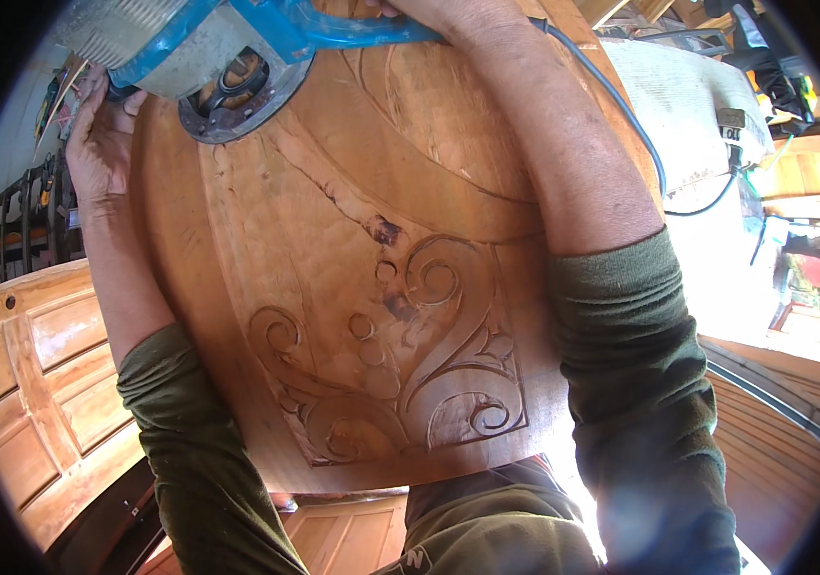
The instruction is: The person uses a handheld router to carve a decorative pattern into a wooden door panel, moving the tool along a pre-drawn design while holding the panel steady with their other hand.
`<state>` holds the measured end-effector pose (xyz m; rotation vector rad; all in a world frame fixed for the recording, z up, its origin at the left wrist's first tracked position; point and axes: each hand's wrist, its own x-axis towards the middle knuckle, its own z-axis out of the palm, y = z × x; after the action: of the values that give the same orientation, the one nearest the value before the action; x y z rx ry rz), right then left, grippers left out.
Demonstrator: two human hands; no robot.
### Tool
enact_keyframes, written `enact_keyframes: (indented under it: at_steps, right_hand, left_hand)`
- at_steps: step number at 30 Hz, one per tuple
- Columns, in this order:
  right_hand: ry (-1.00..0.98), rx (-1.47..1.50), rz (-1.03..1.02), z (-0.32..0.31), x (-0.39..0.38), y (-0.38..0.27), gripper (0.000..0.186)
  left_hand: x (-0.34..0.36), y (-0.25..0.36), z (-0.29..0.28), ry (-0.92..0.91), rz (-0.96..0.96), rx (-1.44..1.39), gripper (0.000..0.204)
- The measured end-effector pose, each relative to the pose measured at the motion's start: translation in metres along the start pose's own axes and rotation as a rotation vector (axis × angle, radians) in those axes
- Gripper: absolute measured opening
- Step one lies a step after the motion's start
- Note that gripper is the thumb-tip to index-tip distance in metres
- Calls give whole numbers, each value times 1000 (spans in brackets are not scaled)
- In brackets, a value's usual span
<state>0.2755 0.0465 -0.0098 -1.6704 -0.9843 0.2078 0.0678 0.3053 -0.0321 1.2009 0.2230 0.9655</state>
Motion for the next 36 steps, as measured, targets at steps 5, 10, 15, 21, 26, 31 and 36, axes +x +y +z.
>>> enact_keyframes:
  at_steps: [5, 10, 15, 21, 26, 31, 36]
  right_hand:
    - [8, -54, 126, 0, 6, -16, 68]
    - [-84, 6, 65, -9, 10, -9, 67]
    - [1, 5, 40, -5, -3, -16, 65]
    - [-6, 35, 136, -1, 4, -9, 63]
    - [-43, 115, 75, 3, 5, -1, 62]
    - [-63, 190, 27, 10, 5, -5, 60]
    - [-18, 140, 100, 6, 9, 4, 59]
  left_hand:
    - [10, -4, -26, -51, -65, 279, 37]
    - [8, -9, -17, -57, -66, 306, 38]
    - [9, -12, -19, -30, -58, 324, 39]
    - [2, -10, -2, -31, 16, 414, 52]
    - [6, -8, -18, -29, 4, 175, 53]
    - [25, 2, -59, -11, -171, 433, 52]
    - [-12, -7, 0, -83, -129, -44, 52]
